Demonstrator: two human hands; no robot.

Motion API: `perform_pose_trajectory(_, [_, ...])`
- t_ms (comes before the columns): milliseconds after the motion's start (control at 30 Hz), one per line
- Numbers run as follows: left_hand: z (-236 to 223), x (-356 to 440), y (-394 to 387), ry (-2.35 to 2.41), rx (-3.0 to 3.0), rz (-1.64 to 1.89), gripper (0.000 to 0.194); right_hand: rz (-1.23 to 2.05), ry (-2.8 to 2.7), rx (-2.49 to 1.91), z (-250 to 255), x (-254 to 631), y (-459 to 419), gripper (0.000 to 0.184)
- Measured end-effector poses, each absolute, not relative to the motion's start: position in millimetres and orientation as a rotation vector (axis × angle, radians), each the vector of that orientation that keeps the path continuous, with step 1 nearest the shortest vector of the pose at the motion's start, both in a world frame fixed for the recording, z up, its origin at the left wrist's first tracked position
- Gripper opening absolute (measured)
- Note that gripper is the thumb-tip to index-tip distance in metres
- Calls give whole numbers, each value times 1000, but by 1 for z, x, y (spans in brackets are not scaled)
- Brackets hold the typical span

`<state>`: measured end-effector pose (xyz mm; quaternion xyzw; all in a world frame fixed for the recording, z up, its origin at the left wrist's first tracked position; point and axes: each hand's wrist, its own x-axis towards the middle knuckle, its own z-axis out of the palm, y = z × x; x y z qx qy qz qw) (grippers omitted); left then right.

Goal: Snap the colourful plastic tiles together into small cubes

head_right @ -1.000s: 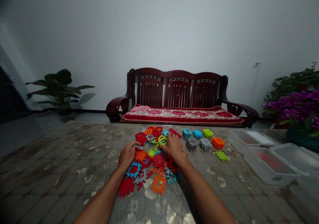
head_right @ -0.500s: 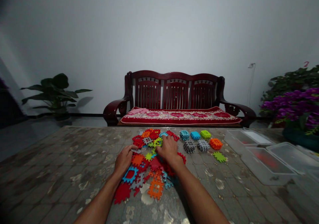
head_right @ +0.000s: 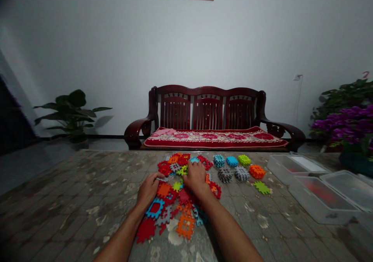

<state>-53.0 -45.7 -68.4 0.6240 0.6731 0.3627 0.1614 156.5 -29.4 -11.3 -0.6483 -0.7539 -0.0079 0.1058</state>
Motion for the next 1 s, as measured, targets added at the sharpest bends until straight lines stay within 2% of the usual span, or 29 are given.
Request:
perform_pose_trajectory(200, [-67,-53,-46,1927,1775,1038,38,-6,-2200,-1848,-17,161,-26,35])
perform_pose_trajectory(700, [-67,-52,-46,1942,1803,1034,37,402,-1912,-1617,-48,246,-46,54])
perform_pose_trajectory(833, [-67,-53,-46,1940,1804,1029,38,298,-1902,-1700,-41,241,-51,53])
perform_pose_trajectory(1000, [-68,-54,-45,1942,1814,1036,38,112,-1984,-1880,-28,227,-61,66])
